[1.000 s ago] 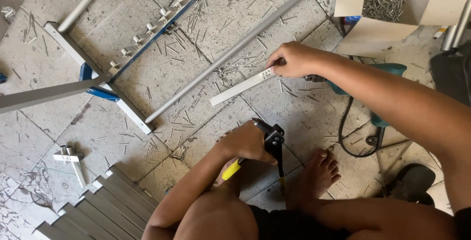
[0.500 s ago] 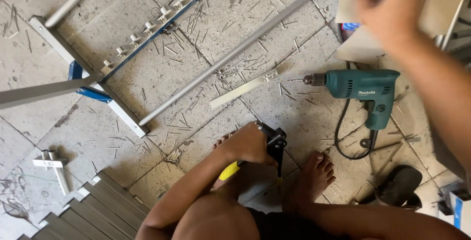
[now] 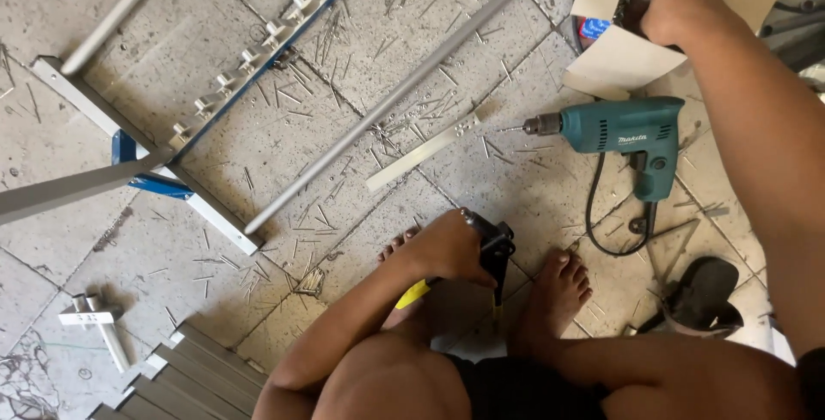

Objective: Assembling a metal frame by drilling holes and using a hand riveter to join aluminum strips.

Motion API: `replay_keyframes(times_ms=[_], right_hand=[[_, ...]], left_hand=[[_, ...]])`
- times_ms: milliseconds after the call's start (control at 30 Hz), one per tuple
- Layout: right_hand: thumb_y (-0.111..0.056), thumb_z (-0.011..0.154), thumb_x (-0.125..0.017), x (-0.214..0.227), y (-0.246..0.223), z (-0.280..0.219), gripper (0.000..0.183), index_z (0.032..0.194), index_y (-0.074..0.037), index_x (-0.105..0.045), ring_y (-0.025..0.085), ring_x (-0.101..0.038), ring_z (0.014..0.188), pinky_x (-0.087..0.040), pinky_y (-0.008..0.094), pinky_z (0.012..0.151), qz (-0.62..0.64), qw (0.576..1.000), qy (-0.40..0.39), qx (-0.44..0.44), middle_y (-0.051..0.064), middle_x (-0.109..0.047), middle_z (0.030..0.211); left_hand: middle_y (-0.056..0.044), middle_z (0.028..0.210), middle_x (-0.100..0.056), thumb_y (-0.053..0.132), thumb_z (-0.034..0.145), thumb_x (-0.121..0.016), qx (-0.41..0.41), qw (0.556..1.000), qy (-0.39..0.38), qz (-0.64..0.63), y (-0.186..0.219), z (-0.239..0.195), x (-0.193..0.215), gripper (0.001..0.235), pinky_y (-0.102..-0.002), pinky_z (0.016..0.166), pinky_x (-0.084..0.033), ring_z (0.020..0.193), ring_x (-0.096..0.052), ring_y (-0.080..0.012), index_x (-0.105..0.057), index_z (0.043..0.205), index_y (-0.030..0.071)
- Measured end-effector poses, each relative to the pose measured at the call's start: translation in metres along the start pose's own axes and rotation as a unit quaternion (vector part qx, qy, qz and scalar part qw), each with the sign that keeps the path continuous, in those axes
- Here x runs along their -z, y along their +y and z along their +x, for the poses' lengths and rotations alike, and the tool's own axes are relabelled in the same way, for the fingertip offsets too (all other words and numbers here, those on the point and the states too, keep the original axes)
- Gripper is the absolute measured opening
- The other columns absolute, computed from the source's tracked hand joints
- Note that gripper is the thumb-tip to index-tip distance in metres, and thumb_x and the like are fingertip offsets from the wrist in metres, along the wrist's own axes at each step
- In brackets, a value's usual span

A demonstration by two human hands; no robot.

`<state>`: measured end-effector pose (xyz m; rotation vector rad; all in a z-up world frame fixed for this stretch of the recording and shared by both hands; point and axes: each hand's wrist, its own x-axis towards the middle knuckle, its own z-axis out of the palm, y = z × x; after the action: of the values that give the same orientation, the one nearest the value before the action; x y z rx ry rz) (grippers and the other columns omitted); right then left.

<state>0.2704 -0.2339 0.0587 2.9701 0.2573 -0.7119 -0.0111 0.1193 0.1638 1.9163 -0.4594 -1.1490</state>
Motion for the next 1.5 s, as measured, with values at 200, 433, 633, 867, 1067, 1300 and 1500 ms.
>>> replay_keyframes(times_ms=[200,433,633,867,1067,1300,1500], right_hand=[[0.003,0.074,-0.070,0.010,0.022,-0.024,0.030,0.098,-0.010,-0.084,0.039,-0.072,0.079,-0.059,0.045,0.079,-0.055,0.994,0.072,0.068,0.017,-0.078,0.093],[0.005,0.101,-0.066,0.102,-0.113,-0.167,0.021,0.121,0.005,-0.065,0.028,-0.072,0.078,-0.056,0.038,0.067,0.263,0.962,0.025,0.066,0.017,-0.075,0.100],[-0.010,0.088,-0.072,0.056,-0.177,-0.233,0.008,0.095,-0.010,-0.072,0.028,-0.076,0.074,-0.063,0.038,0.068,0.434,0.838,-0.071,0.323,0.008,-0.077,0.084],[0.000,0.086,-0.072,0.037,-0.170,-0.239,0.032,0.118,-0.002,-0.069,0.032,-0.077,0.083,-0.067,0.042,0.073,0.513,0.818,-0.109,0.237,0.020,-0.074,0.088],[0.000,0.083,-0.074,0.032,-0.167,-0.240,0.029,0.112,-0.003,-0.076,0.030,-0.078,0.074,-0.066,0.037,0.065,0.513,0.822,-0.096,0.229,0.020,-0.076,0.081],[-0.027,0.088,-0.073,0.047,-0.153,-0.229,0.029,0.112,-0.012,-0.077,0.033,-0.072,0.105,-0.063,0.043,0.088,0.340,0.887,-0.093,0.299,0.019,-0.075,0.110],[-0.026,0.076,-0.089,-0.057,-0.088,-0.261,0.089,0.149,0.001,-0.045,0.055,-0.048,0.132,-0.041,0.069,0.109,0.443,0.830,-0.333,0.067,0.037,-0.048,0.145]], left_hand=[[-0.010,0.074,-0.071,0.036,0.062,-0.083,-0.011,0.998,0.023,0.064,-0.017,0.007,-0.014,0.037,-0.037,0.060,-0.052,0.060,-0.062,-0.0281,-0.074,0.082,0.006],[-0.009,0.080,-0.075,0.045,0.064,-0.080,-0.056,0.990,0.010,0.130,-0.018,0.037,-0.022,0.042,-0.037,0.073,-0.053,0.073,-0.065,-0.0303,-0.080,0.082,0.007],[-0.019,0.075,-0.072,0.038,0.068,-0.081,-0.022,0.985,-0.047,0.164,0.000,0.054,-0.021,0.037,-0.044,0.066,-0.062,0.076,-0.073,-0.0408,-0.078,0.078,0.002],[-0.017,0.079,-0.073,0.039,0.063,-0.084,-0.015,0.976,-0.065,0.205,-0.004,0.056,-0.029,0.038,-0.045,0.066,-0.062,0.076,-0.073,-0.0395,-0.080,0.080,0.005],[-0.019,0.090,-0.074,0.036,0.067,-0.080,-0.007,0.970,-0.106,0.220,0.015,0.055,-0.021,0.038,-0.046,0.075,-0.061,0.086,-0.073,-0.0406,-0.080,0.086,0.004],[-0.007,0.063,-0.068,0.044,0.063,-0.085,-0.018,0.986,-0.041,0.158,-0.019,0.078,-0.027,0.034,-0.038,0.057,-0.059,0.062,-0.072,-0.0298,-0.076,0.069,0.011],[-0.005,0.067,-0.063,0.027,0.068,-0.093,-0.142,0.827,0.380,-0.390,-0.019,0.114,-0.030,0.036,-0.026,0.066,-0.050,0.070,-0.063,-0.0159,-0.062,0.071,0.010]])
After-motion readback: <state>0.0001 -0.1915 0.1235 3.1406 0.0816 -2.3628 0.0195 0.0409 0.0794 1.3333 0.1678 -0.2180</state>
